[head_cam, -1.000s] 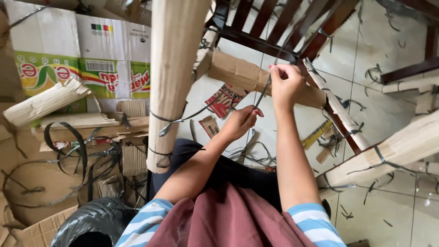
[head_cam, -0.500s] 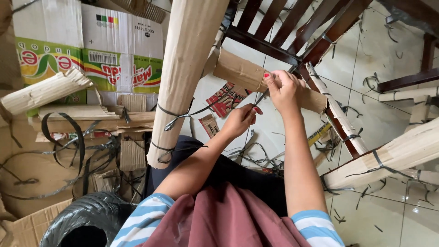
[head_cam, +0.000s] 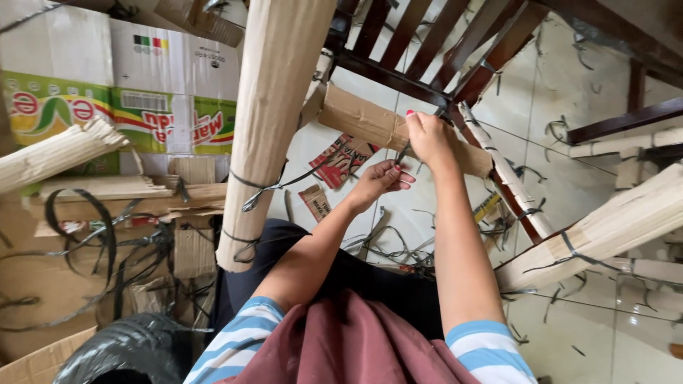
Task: Wrapping wooden chair legs with protective cardboard and securing them with plastic ties.
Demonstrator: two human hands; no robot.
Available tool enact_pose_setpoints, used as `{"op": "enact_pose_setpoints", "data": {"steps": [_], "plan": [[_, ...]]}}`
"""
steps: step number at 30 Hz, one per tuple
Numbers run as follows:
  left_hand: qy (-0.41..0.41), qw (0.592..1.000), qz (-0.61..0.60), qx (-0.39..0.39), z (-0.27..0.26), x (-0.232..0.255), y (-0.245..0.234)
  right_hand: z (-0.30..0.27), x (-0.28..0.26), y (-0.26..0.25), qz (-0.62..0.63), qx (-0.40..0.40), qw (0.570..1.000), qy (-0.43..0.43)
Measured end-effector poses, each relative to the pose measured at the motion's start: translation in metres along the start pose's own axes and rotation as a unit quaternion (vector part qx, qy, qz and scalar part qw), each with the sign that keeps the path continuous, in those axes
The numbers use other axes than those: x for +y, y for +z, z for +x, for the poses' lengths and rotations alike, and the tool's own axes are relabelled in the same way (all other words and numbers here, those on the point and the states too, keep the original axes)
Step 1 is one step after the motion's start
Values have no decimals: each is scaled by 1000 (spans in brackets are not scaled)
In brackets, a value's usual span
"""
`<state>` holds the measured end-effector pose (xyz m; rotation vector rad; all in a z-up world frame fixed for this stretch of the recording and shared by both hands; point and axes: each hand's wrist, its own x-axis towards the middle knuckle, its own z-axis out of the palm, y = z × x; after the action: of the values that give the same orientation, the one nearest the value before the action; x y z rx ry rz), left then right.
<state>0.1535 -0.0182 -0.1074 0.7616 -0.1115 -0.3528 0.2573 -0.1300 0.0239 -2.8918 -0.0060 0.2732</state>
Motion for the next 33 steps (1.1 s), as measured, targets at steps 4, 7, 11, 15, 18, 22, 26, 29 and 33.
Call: {"op": "enact_pose_setpoints", "data": {"steps": [4, 7, 11, 15, 18, 22, 26, 29, 33], "plan": [[28, 999, 18, 13, 10, -9, -5, -28, -10, -2, 13, 43, 997, -68], [92, 961, 257, 35, -1, 11, 5, -40, 0, 11, 109, 276, 884, -361], [103, 880, 461, 56, -11, 27, 9, -60, 13, 18, 142, 278, 856, -411], [158, 821, 546, 55, -18, 38, 13, -64, 16, 22, 112, 276, 866, -402], [196, 786, 586, 39, -27, 50, 17, -54, 19, 35, 105, 329, 856, -385], [213, 794, 570, 1, -46, 87, 25, -50, 25, 30, 110, 326, 858, -381], [251, 728, 638, -6, -45, 83, 20, -64, 25, 5, 132, 208, 887, -390], [322, 645, 691, 53, -41, 84, 21, -61, 30, 4, 132, 191, 887, -400], [389, 583, 705, 109, -42, 94, 30, -51, 44, 23, 143, 238, 873, -401]]}}
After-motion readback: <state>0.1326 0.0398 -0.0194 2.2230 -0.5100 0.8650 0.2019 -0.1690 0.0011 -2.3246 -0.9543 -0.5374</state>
